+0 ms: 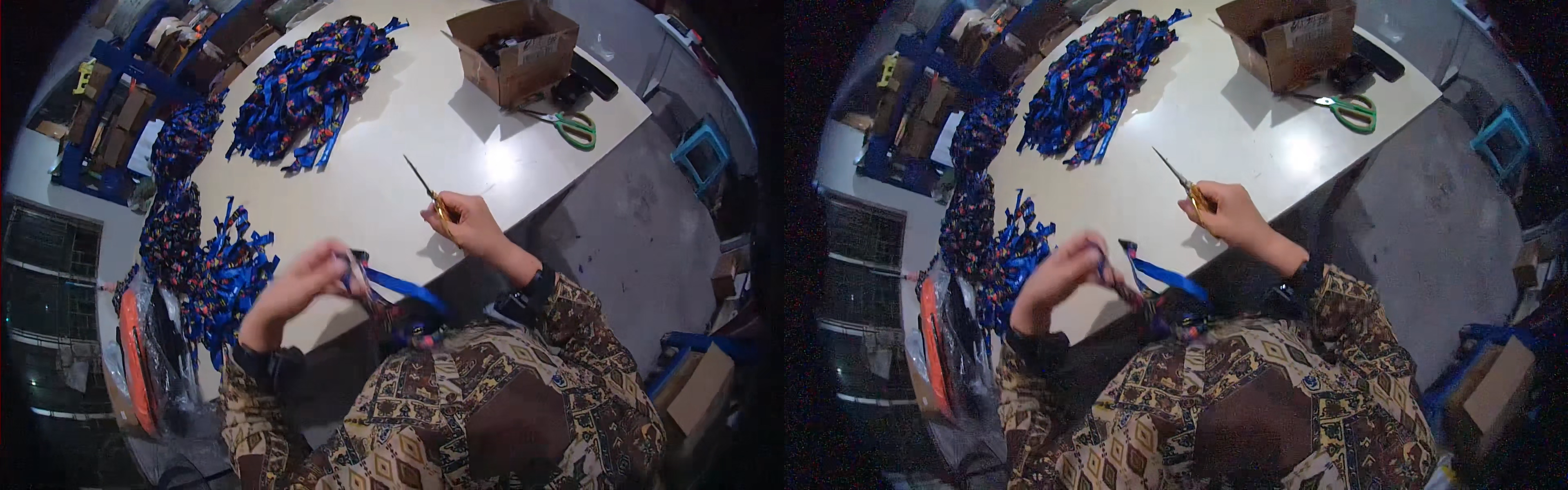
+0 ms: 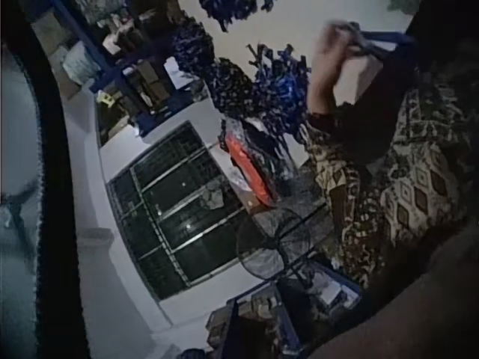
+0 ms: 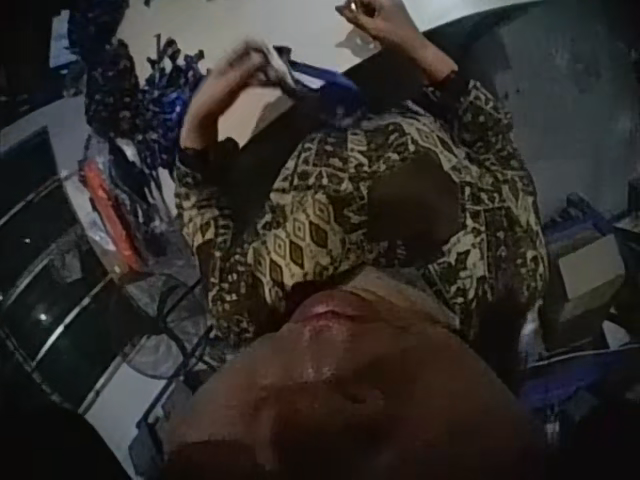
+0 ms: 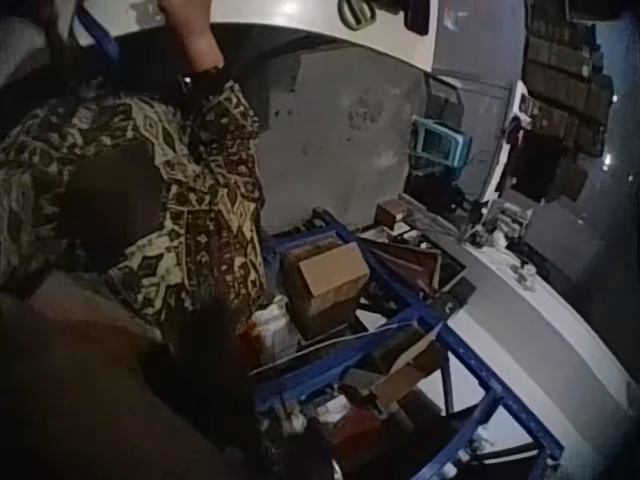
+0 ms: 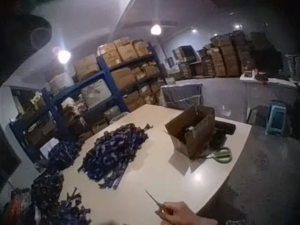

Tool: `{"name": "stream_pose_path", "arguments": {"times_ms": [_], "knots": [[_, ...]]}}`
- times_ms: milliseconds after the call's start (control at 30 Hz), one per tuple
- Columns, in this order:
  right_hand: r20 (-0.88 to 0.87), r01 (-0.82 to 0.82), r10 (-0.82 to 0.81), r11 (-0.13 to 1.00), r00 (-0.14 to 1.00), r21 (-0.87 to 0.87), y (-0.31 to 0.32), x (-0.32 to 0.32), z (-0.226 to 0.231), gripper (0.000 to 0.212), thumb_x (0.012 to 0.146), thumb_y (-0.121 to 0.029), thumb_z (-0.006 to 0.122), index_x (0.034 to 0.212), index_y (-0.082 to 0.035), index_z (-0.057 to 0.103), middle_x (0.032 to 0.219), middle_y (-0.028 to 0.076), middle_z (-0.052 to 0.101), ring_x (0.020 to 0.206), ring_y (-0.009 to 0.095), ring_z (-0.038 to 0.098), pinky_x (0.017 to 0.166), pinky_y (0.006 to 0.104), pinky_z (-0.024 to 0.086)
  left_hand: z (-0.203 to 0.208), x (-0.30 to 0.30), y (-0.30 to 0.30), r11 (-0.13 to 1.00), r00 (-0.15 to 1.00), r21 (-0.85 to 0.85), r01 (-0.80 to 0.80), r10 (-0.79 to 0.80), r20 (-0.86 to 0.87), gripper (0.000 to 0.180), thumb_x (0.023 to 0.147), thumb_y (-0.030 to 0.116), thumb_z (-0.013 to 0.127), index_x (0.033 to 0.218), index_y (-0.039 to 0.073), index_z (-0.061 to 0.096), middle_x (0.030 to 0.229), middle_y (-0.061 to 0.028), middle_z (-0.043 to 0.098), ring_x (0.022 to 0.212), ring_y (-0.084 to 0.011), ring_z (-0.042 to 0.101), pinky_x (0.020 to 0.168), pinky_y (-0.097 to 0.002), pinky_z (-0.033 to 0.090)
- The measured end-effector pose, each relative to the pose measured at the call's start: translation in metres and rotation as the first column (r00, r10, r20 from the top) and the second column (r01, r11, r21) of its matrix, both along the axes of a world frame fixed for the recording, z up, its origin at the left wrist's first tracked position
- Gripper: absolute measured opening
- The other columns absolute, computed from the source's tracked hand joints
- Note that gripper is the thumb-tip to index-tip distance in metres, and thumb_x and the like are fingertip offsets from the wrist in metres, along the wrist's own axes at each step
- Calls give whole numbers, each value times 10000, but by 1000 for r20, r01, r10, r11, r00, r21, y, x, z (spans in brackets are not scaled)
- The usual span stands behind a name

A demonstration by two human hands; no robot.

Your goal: The person uses shears to trim the excess fabric from the ends of blue patterned lanyards near the plastic buckles. They handle the lanyards one at a time, cutting the material and placing each finished piece into a pile on the table.

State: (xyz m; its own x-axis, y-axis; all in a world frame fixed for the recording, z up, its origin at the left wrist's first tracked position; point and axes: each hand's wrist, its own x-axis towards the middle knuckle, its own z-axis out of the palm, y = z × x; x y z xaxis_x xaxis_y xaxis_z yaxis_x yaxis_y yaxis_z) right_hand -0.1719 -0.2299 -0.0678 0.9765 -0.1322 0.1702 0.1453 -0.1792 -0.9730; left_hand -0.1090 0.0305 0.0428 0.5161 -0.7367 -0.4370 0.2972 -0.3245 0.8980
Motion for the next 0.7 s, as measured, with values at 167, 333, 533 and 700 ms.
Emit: {"name": "stream_pose_path", "arguments": {"times_ms": [167,333,533,700], "knots": [[-27,-269,317,845,948,462,16,2,31,267,822,-290,623,739,-43,567,533,-52,422,495,63,331,461,231,307,55,26,-37,937,960,-265,-227,261,98,229,912,213,467,1078,57,439,899,-90,597,867,-215,612,735,-325,522],[-107,-509,520,853,847,112,40,-8,76,244,804,-220,647,1000,-76,619,620,-62,486,590,22,450,529,203,381,109,18,-59,704,936,-648,-289,351,-36,230,919,216,456,1076,52,489,900,-64,599,870,-197,604,774,-336,501],[-126,-492,485,870,865,-28,21,-13,58,248,808,-258,632,748,-33,545,568,-48,430,550,38,389,487,225,333,153,58,17,364,892,-905,-220,451,-36,234,939,154,409,1086,11,521,943,-86,582,902,-156,557,796,-280,472],[-106,-485,474,860,874,-157,-7,-21,32,283,806,-300,620,745,-29,562,540,-25,456,517,62,418,467,242,341,150,72,133,342,820,-935,-97,560,119,286,927,120,423,1171,-23,469,1050,-142,572,959,-189,569,862,-276,495]]}}
